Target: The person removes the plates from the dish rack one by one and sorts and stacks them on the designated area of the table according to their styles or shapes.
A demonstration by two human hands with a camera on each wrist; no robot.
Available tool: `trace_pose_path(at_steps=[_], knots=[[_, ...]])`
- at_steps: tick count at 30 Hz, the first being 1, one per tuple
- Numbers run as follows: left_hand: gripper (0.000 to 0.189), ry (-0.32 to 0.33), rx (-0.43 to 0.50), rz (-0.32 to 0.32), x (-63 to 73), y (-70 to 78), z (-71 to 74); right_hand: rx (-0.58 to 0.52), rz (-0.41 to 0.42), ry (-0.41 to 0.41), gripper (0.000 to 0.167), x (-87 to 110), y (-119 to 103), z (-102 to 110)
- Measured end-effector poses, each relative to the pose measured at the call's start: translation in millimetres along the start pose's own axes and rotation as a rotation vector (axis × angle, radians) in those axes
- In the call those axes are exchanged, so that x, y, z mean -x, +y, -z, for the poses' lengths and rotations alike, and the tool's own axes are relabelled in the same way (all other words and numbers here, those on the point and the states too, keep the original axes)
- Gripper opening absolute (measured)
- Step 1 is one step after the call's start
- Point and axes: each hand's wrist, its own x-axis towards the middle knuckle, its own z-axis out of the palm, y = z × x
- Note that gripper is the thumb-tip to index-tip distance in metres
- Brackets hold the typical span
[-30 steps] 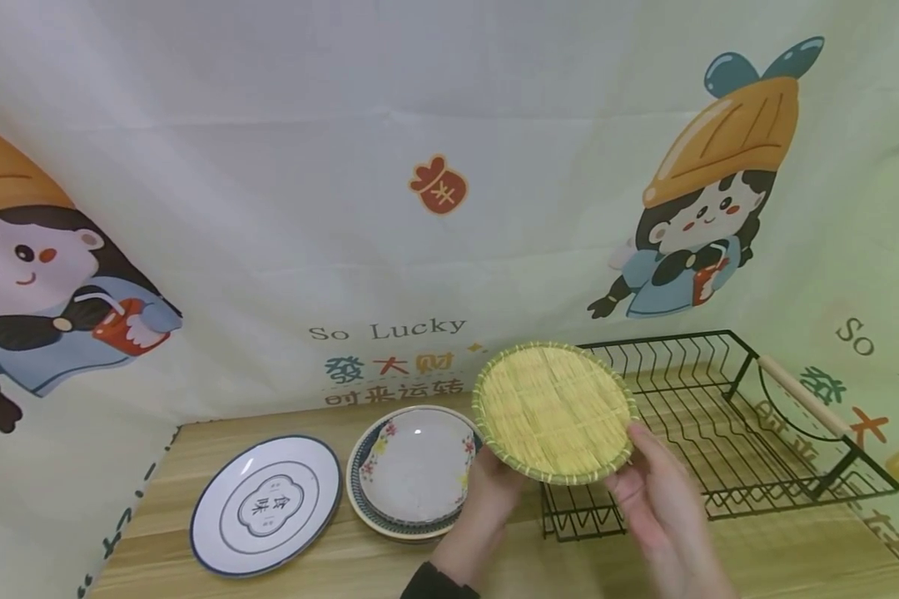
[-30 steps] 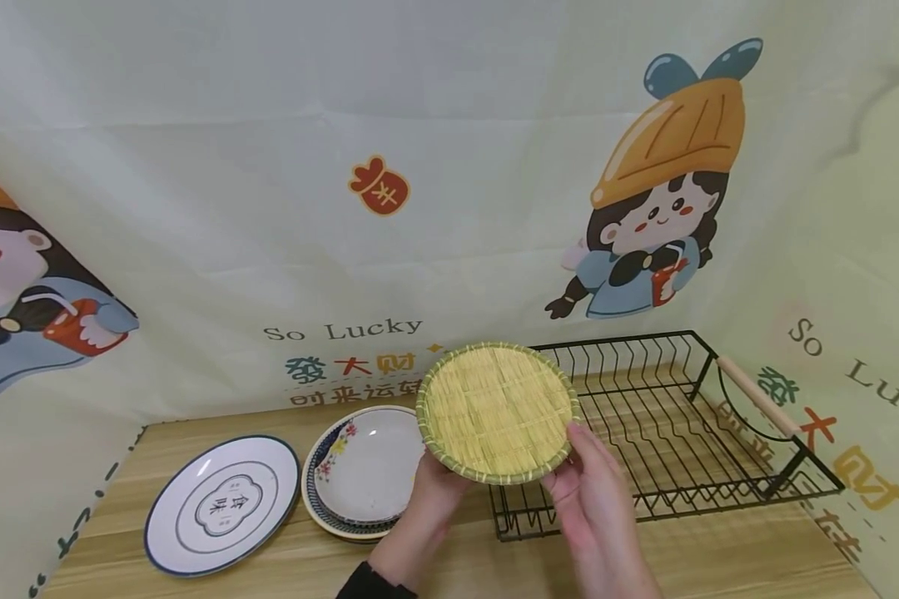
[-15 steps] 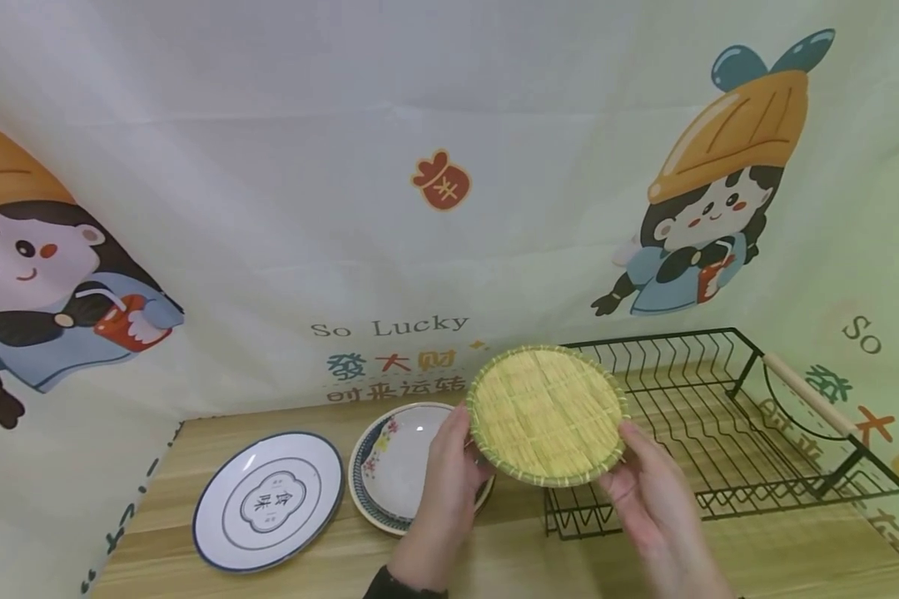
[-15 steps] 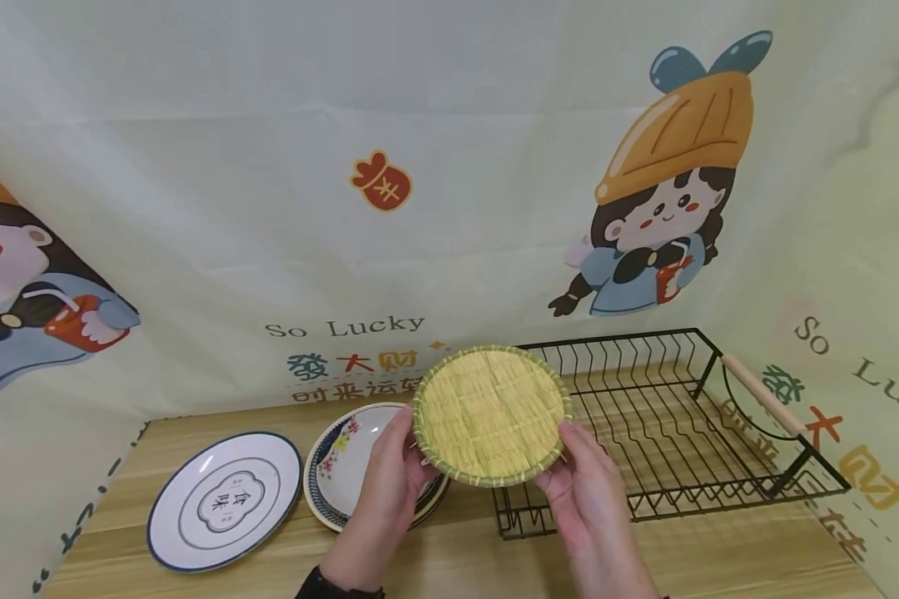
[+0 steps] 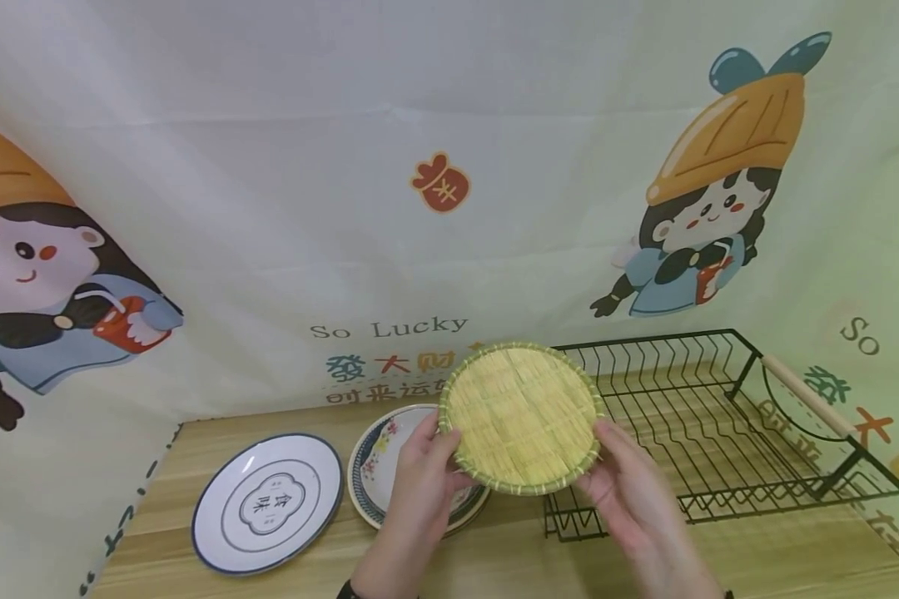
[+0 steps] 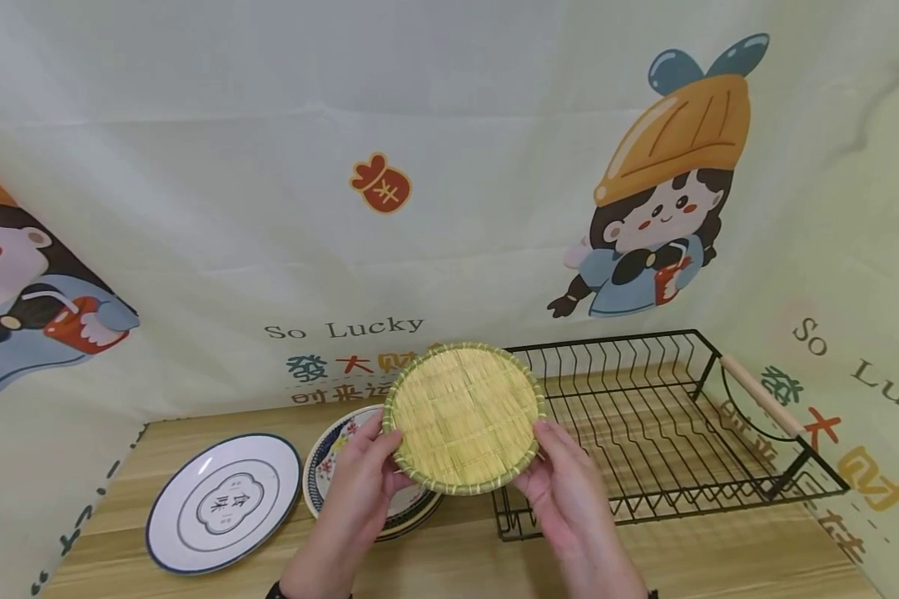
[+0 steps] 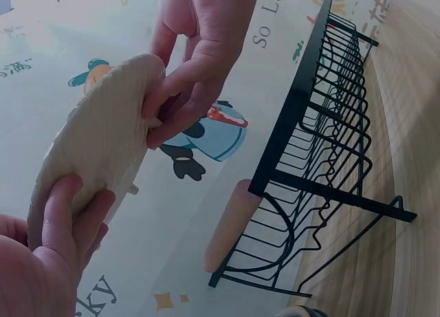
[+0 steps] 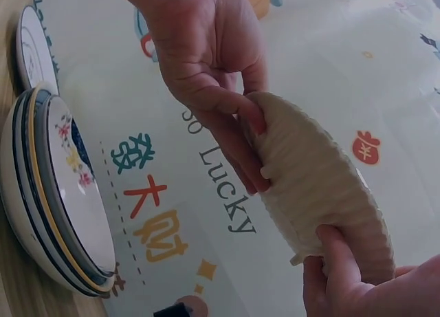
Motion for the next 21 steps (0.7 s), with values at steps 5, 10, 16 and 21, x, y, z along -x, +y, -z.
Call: trace_pose_path(at_steps=[5,10,16,21], knots=[[0.045,0.019,-0.027,0.004,3.5,4.3,10.4,0.044,-0.039,-0.022,0.036,-1.7,4,-3],[0.045,0.042,-0.091,-0.03,6.8,8.6,26.1,0.133,-0.094,0.005,0.048,-3.5,6,-6],[0.046,0.115,-0.119,-0.036,10.5,16.4,48.4,0.196,-0.114,-0.001,0.057,-4.0,5,-7],[0.047,0.168,-0.156,-0.023,14.8,21.6,68.6,0.22,-0.108,-0.024,0.058,-3.8,6,-6]])
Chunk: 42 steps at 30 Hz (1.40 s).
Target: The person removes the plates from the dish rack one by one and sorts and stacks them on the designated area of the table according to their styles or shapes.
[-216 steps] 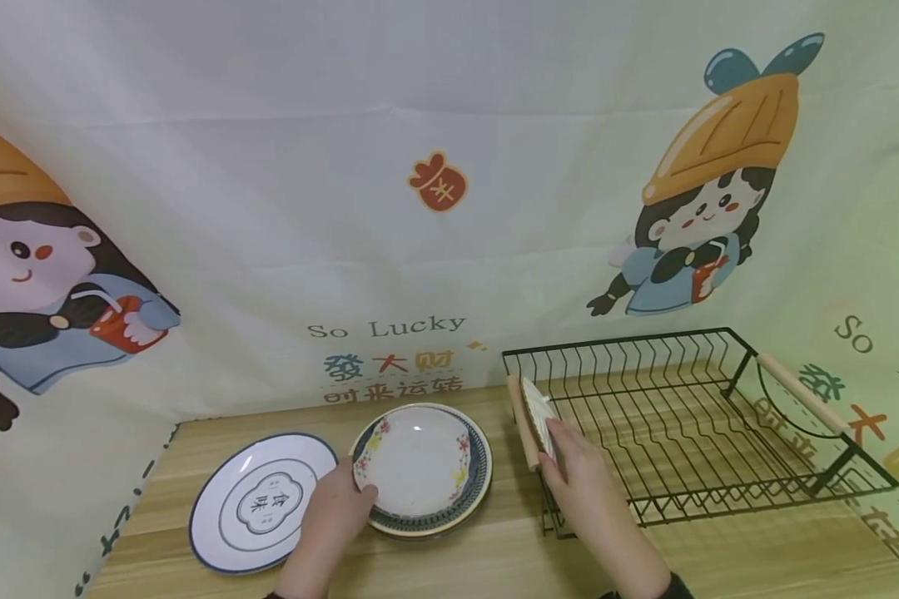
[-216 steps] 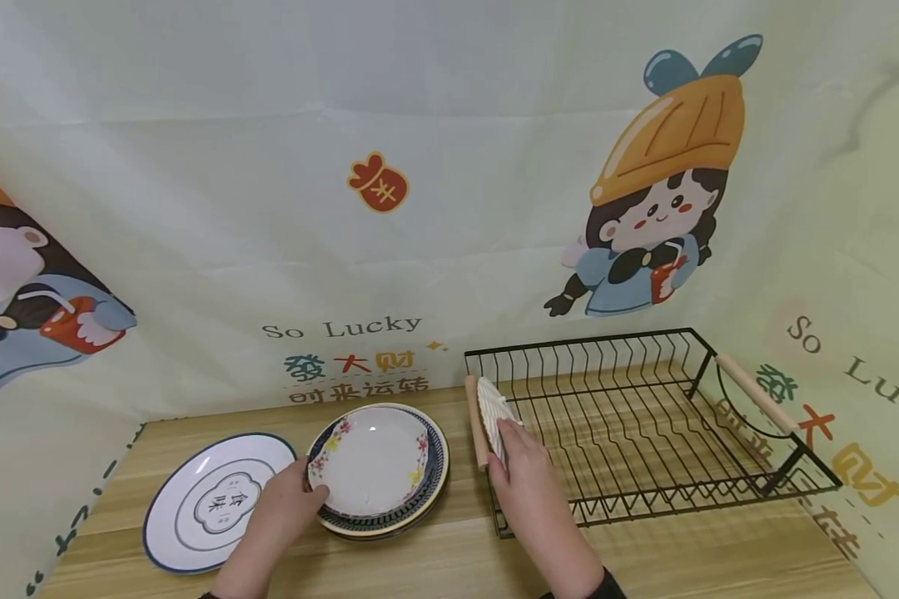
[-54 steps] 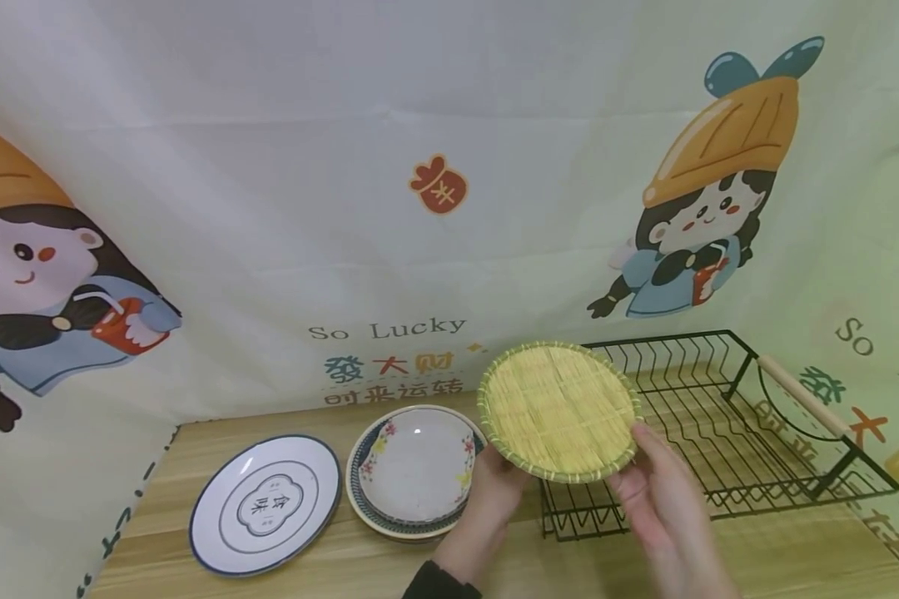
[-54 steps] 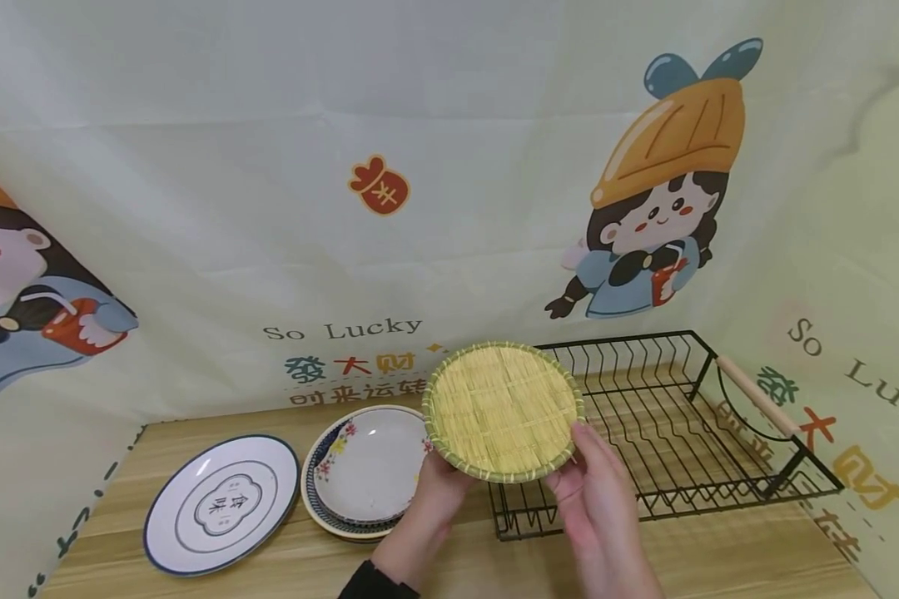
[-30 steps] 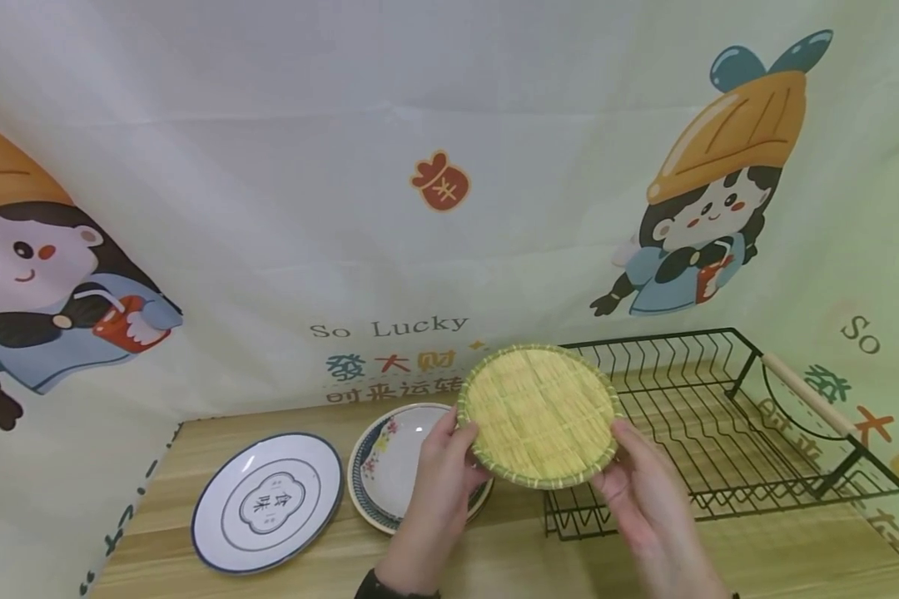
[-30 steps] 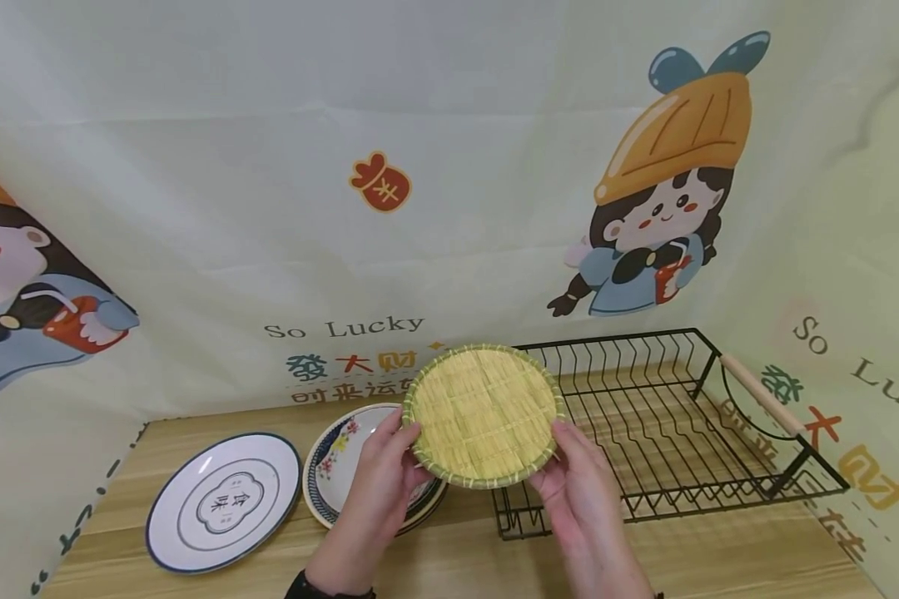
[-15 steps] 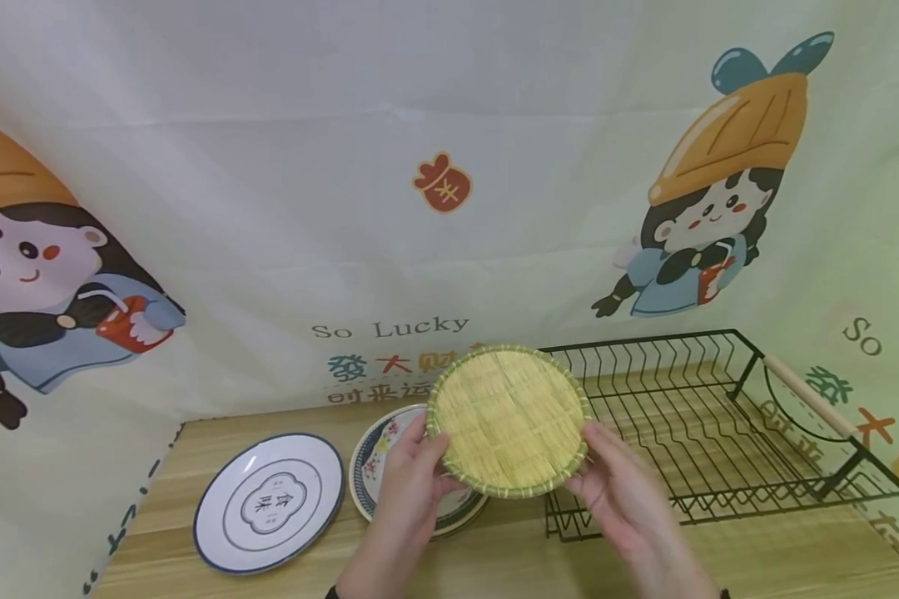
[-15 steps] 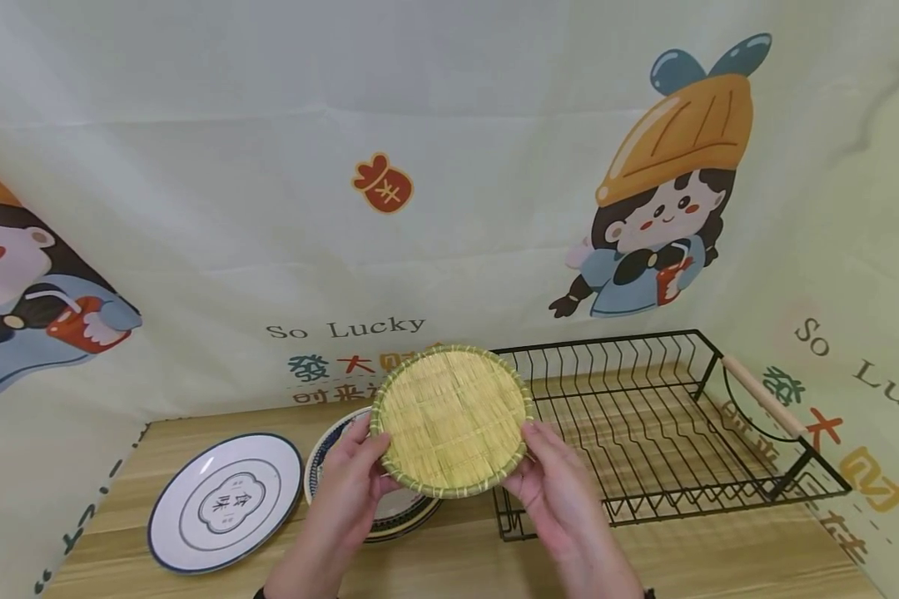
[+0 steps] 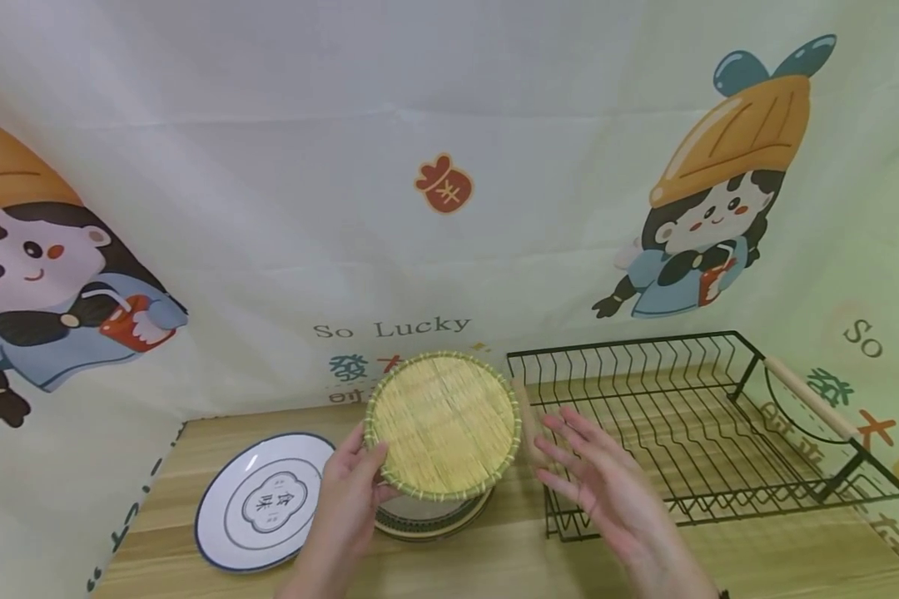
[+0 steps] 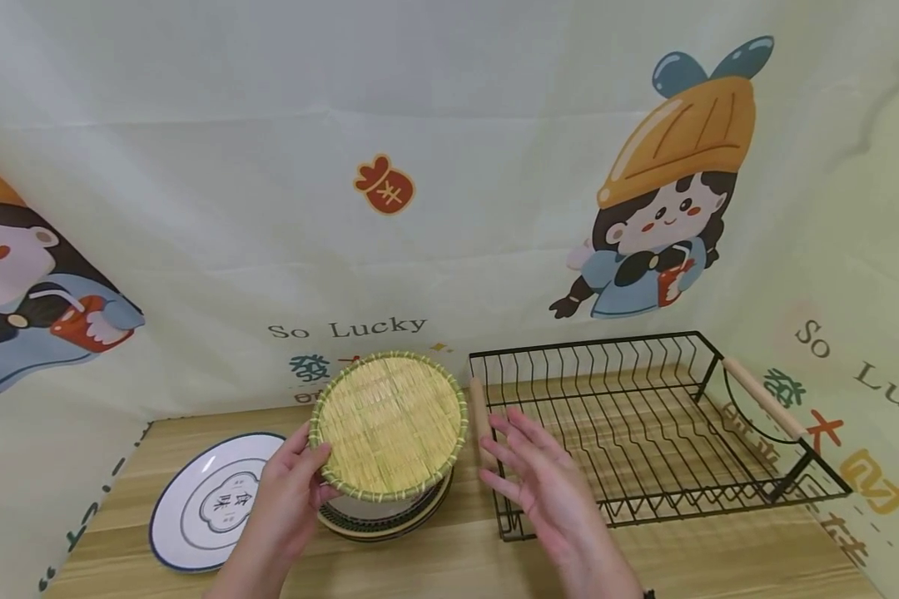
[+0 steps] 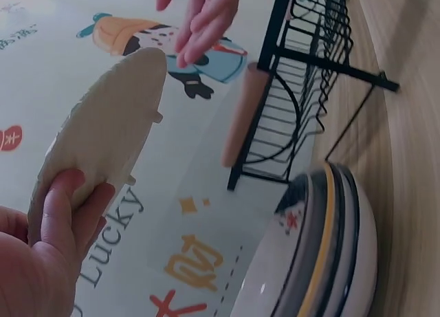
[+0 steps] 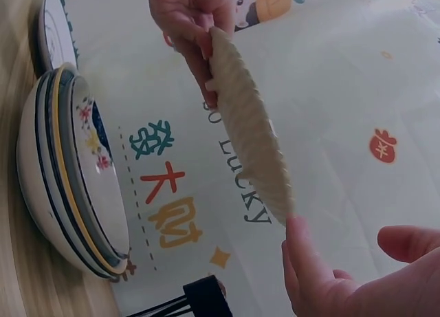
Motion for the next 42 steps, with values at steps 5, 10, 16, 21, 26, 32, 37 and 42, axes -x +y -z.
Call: trace_pose_path(at_steps=[5,10,16,21,26,32,37,42], knots=[[0.048,0.038,-0.027,0.011,0.1,0.6,19.7,0.057,0.02,0.006,0.057,-0.4,2,1],[0.05,0.071,-0.039,0.022,1.6,1.2,35.8,0.142,0.055,0.005,0.06,-0.7,2,1],[0.054,0.087,-0.069,0.034,5.4,0.7,54.0,0.201,0.055,0.018,0.057,-0.3,4,2],[0.055,0.105,-0.117,0.072,8.5,0.6,73.6,0.311,0.081,0.018,0.056,0.1,3,5],[0.054,0.132,-0.12,0.092,11.6,-0.5,93.7,0.557,0.147,-0.002,0.055,3.2,0,7],[0.053,0.154,-0.084,0.109,13.2,-3.1,110.8,1.038,0.398,-0.028,0.052,6.0,3,11],[0.052,0.143,-0.05,0.066,13.8,-7.3,121.6,1.493,0.582,-0.006,0.054,8.4,4,15],[0.035,0.176,0.002,0.076,13.9,-8.5,133.1,1.799,0.625,-0.035,0.059,11.3,5,22]])
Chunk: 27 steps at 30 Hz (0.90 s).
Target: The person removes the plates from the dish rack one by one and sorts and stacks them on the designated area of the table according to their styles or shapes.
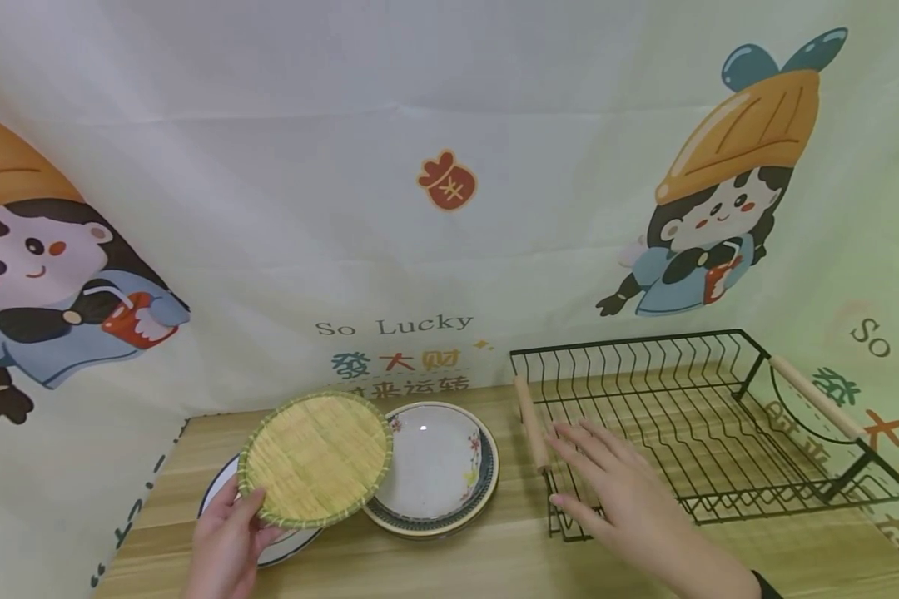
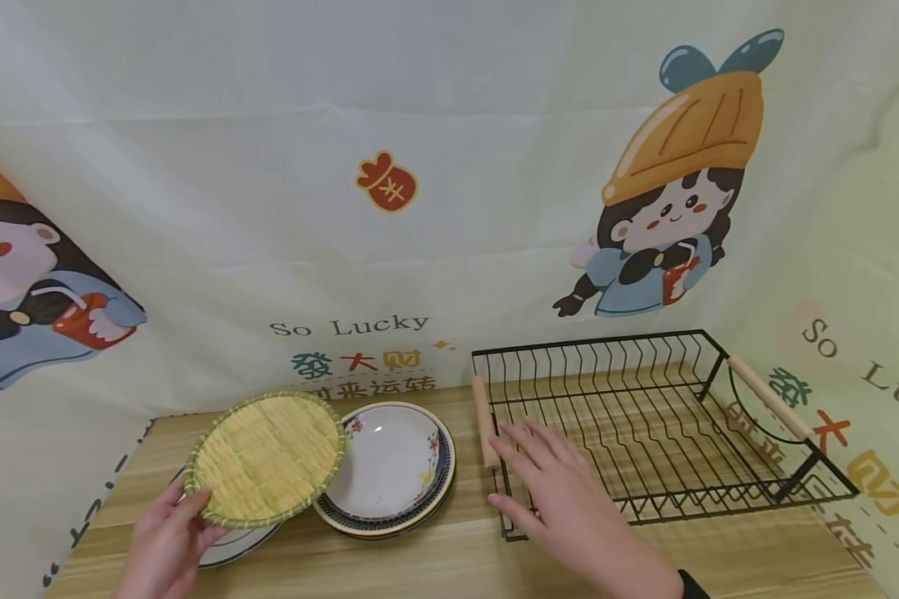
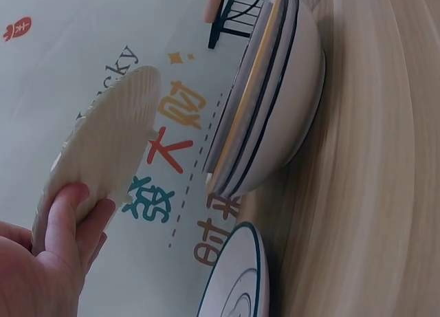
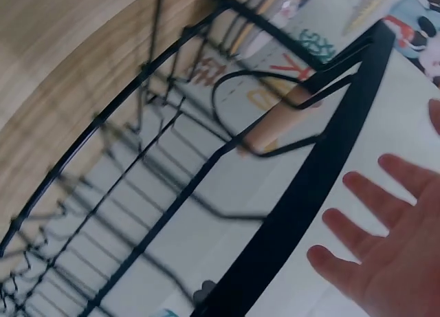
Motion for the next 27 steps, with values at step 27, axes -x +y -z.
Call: trace_pose_path(at_steps=[27], knots=[[0.054,0.378,-0.118,0.118,-14.0,-29.7,45.5,0.073,0.096,-0.038,0.062,15.0,11,-12]])
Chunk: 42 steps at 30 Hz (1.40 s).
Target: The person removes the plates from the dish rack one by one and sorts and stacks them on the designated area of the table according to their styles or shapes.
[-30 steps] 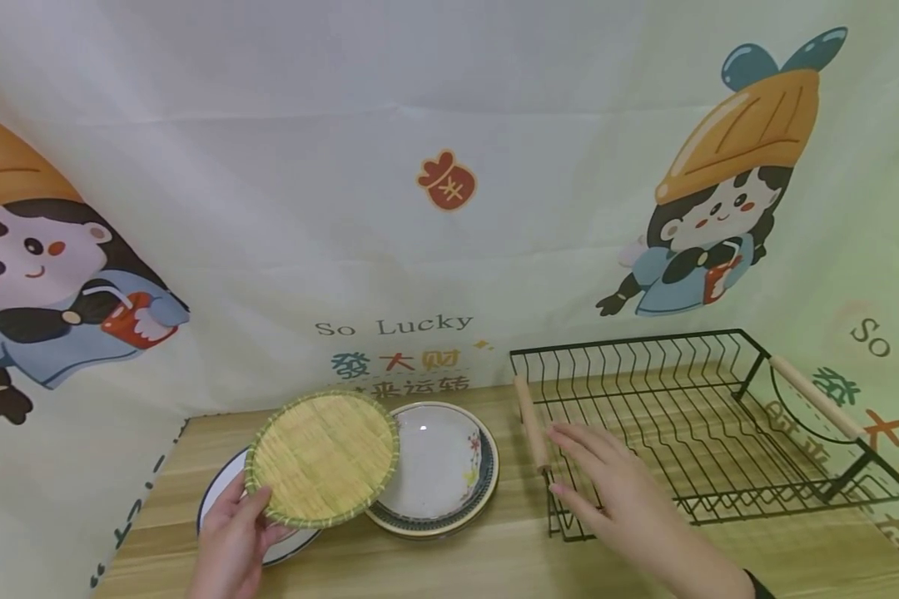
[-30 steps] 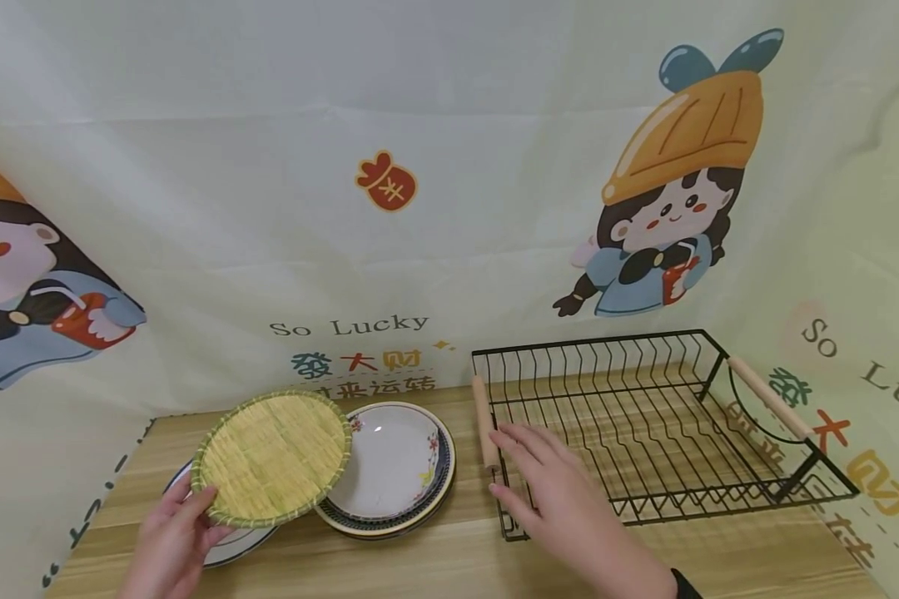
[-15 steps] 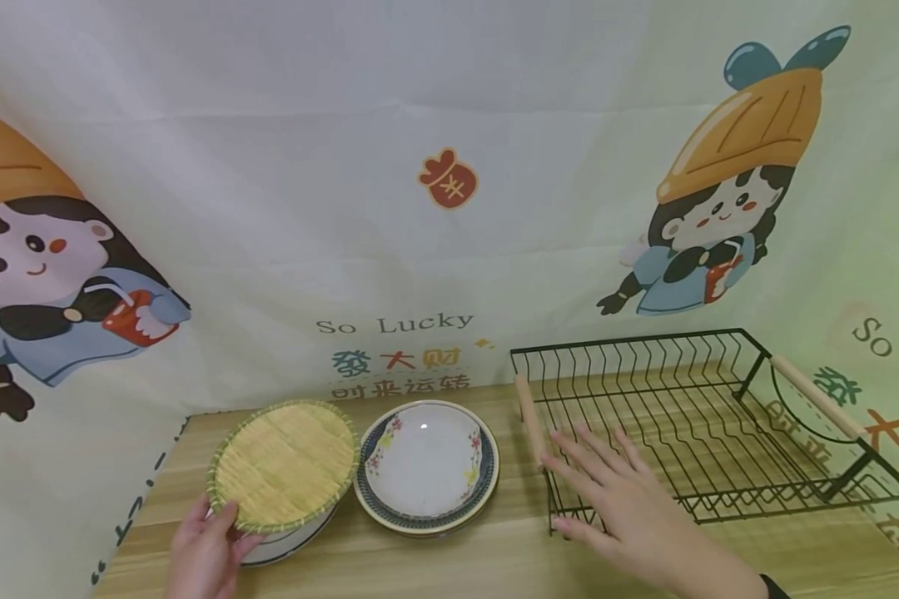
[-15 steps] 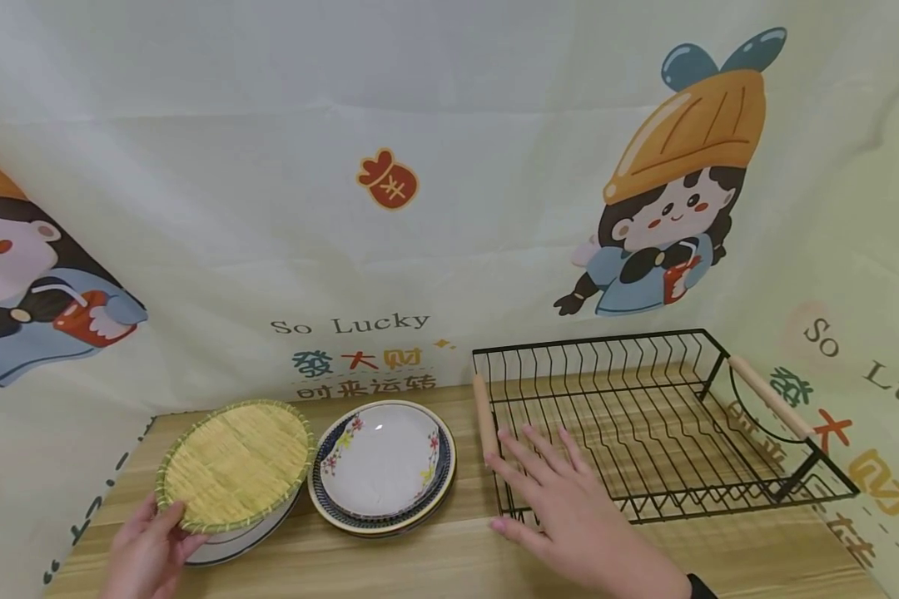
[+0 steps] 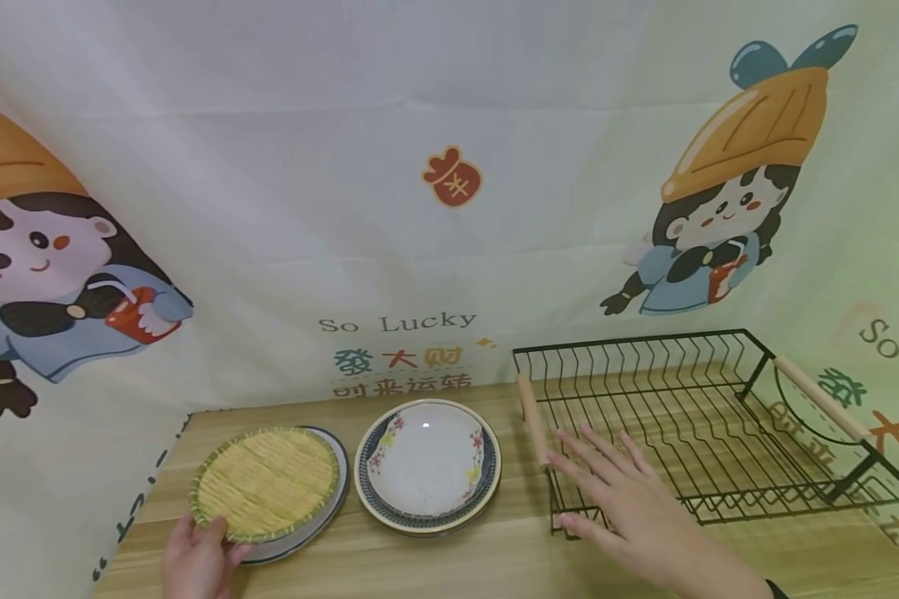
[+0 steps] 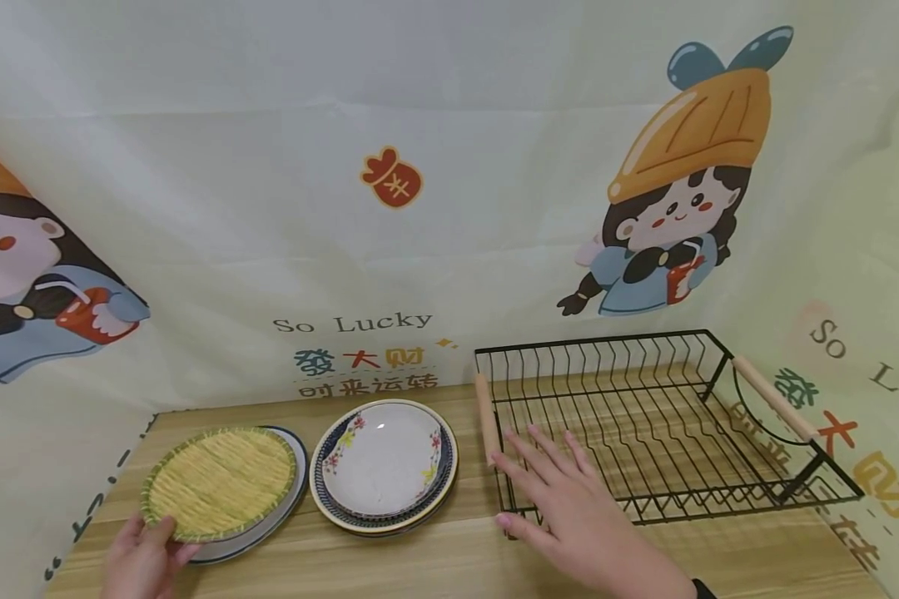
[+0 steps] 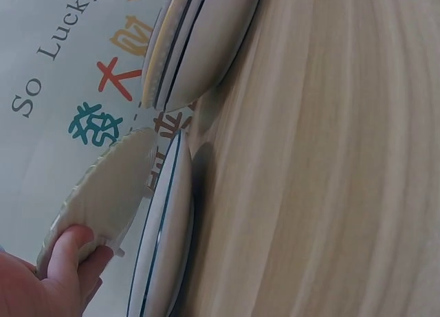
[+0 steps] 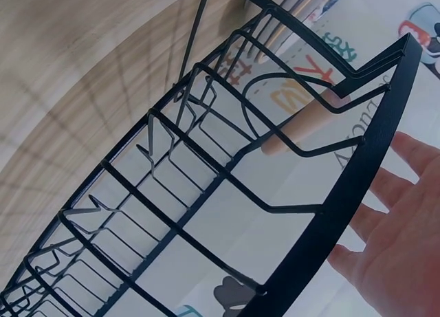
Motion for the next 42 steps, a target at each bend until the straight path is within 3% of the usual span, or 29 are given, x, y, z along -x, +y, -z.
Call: trace_pose_path(at_steps=[6,11,13,19,24,30,37,42], knots=[[0.054,-0.011,0.006,-0.014,-2.8,-4.4,0.4,-0.024,-0.018,-0.001,0.064,-0.1,0,-1],[0.054,-0.019,-0.044,-0.016,-5.7,-4.2,0.6,-0.037,-0.028,-0.001,0.064,0.3,0,-1],[0.054,-0.012,-0.15,-0.028,-7.9,-3.0,4.4,-0.038,-0.031,0.0,0.064,0.6,1,-1],[0.055,-0.053,-0.595,-0.075,-16.7,5.1,25.1,-0.036,-0.028,0.01,0.064,0.9,1,-2],[0.051,-0.117,-0.747,-0.089,-20.4,10.1,34.5,-0.032,-0.024,0.03,0.064,1.2,2,-2],[0.042,-0.088,-0.867,-0.128,-20.8,9.7,36.1,-0.031,-0.027,0.034,0.062,1.5,2,-2],[0.052,-0.174,-1.014,-0.148,-26.4,12.6,36.4,-0.038,-0.038,0.022,0.062,1.9,2,-2],[0.056,-0.174,-1.169,-0.185,-31.8,17.5,34.3,-0.039,-0.036,0.029,0.061,1.3,3,-5]])
